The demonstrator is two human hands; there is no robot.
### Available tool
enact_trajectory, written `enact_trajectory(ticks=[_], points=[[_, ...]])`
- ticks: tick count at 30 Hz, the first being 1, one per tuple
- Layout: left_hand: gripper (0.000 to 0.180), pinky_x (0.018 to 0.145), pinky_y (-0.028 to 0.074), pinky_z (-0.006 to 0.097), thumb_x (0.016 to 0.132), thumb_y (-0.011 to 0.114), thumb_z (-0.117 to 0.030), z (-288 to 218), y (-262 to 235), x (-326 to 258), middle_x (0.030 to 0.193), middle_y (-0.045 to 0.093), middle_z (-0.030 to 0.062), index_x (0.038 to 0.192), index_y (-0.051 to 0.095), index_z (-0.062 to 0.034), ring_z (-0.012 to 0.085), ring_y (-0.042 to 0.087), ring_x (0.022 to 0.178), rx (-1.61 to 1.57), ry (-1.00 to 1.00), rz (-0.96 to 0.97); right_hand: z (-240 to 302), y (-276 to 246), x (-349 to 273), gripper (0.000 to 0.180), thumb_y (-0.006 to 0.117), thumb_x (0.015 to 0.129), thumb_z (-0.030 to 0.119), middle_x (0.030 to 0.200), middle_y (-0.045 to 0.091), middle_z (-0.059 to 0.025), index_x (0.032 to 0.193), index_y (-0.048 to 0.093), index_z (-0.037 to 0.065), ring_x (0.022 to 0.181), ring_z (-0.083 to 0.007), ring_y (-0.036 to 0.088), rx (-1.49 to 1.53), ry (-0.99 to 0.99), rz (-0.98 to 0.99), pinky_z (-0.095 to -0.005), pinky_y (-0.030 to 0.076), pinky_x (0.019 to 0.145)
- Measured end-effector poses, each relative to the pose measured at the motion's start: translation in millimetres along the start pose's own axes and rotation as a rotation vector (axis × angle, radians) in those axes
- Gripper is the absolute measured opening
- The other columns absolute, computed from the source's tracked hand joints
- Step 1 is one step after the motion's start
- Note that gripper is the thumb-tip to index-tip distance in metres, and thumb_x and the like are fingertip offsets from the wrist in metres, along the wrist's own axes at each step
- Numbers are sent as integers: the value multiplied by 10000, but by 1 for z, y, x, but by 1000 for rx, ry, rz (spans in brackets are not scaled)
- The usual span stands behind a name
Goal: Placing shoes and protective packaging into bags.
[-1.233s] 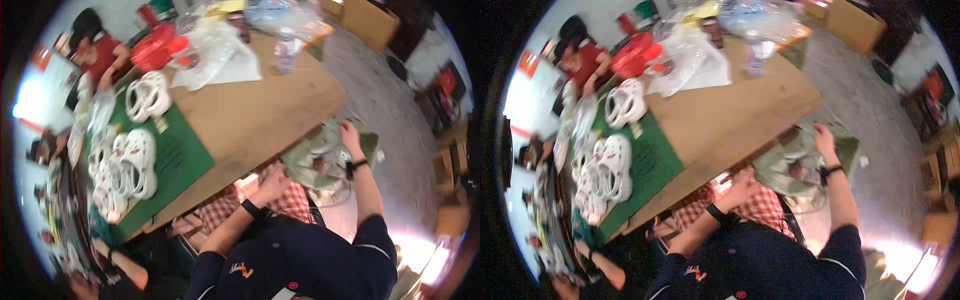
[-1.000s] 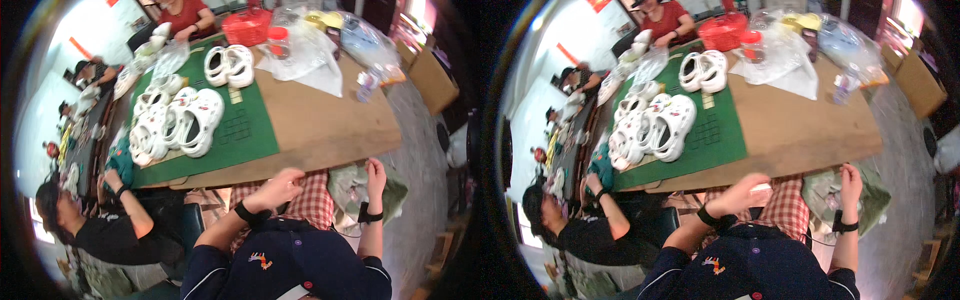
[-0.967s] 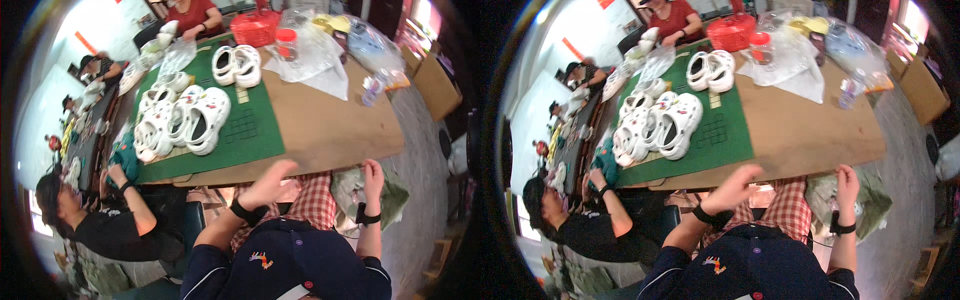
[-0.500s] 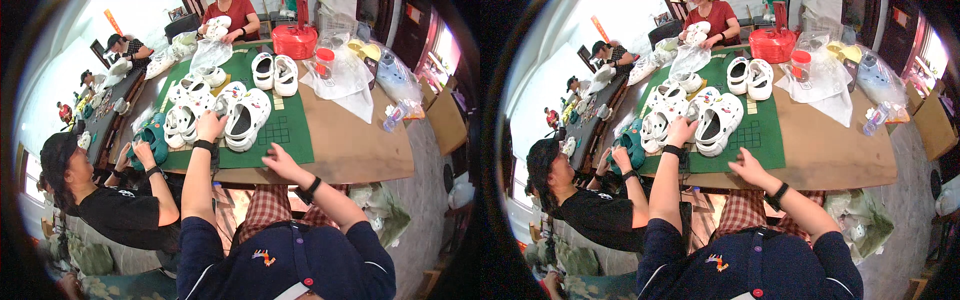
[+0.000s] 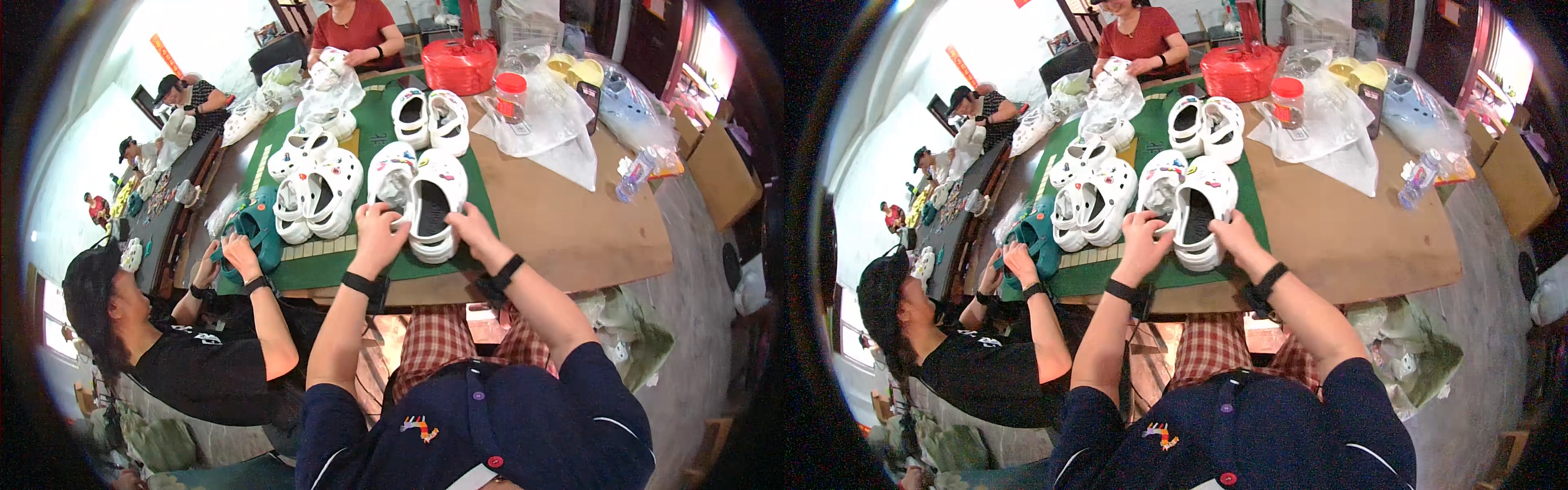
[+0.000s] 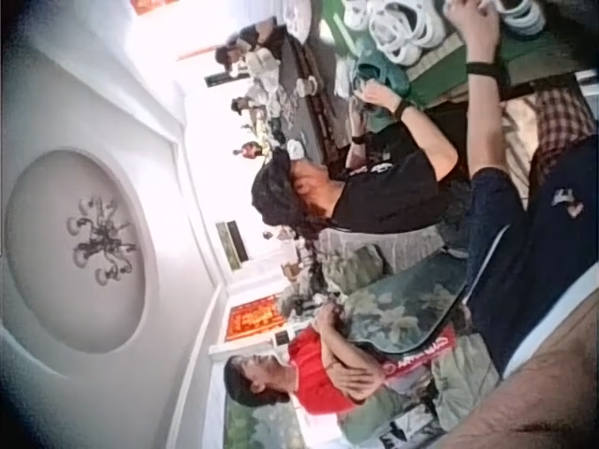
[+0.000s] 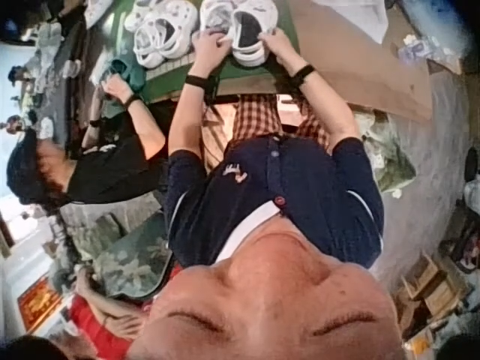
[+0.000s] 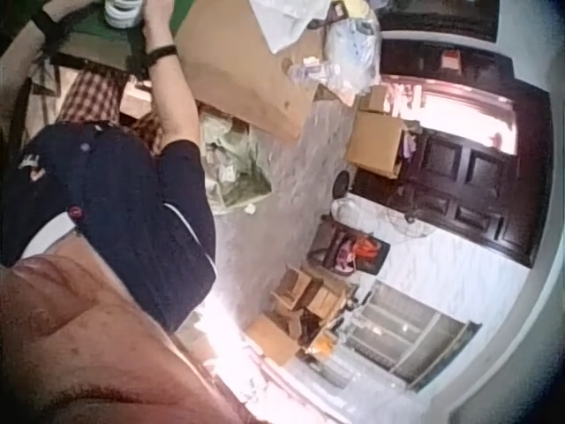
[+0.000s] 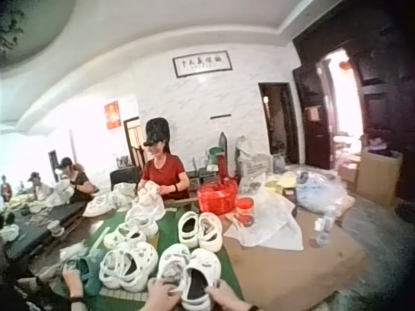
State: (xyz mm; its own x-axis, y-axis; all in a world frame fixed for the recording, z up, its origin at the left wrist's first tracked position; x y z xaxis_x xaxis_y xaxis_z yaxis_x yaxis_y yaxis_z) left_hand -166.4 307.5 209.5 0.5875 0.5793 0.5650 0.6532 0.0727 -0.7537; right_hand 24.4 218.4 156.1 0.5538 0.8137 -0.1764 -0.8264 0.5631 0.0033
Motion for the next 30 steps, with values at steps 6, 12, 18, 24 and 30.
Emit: enact_trajectory(ticks=[6,12,18,24,30], points=[[254,1016,325,515,707,726,-34,-99,36,-3,1199,540,162,949,652,-44,439,389,1191,-140,92,70,-35,-115,-30,569,598,780,163,1014,625,-136,1273,460,-86,850,-185,607,108,26,-147,-313,488,737],[281,1039,284,507,730,706,-47,-177,55,0,1206,544,170,1000,627,-55,426,399,1178,-355,131,-62,12,-198,-87,635,589,823,97,1178,593,-141,1400,377,-65,964,-160,583,220,-81,-178,-266,474,799],[351,998,340,508,765,717,-117,-237,84,-4,1215,550,168,1106,635,-86,424,411,1161,-421,110,71,18,-289,-86,570,583,891,179,1261,578,-121,1385,420,-52,1091,-180,576,235,-64,-193,-311,452,944],[426,821,440,489,784,713,-189,-235,72,14,1001,632,94,1189,605,-114,339,572,939,-371,51,384,-16,-311,-85,483,616,900,219,1214,617,-153,1277,529,-70,1112,-196,568,7,36,-296,-307,434,947],[343,775,424,389,710,748,-209,-241,61,74,907,599,52,1034,659,-140,242,575,900,91,414,117,84,-218,-134,453,679,779,168,1196,571,-222,1168,562,-34,1136,-384,531,-804,-611,-593,-423,420,981]])
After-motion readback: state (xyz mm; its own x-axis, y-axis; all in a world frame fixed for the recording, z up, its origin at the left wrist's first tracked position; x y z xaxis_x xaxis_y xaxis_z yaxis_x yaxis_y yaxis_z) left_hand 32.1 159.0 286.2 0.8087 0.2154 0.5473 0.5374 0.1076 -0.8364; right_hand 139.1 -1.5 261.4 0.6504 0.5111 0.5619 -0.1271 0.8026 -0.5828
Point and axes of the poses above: each hand's wrist, its own x-axis towards the middle knuckle, its own y-axis out of the palm, z = x × y, the point moved 5 cm from there along x, towards the middle knuckle
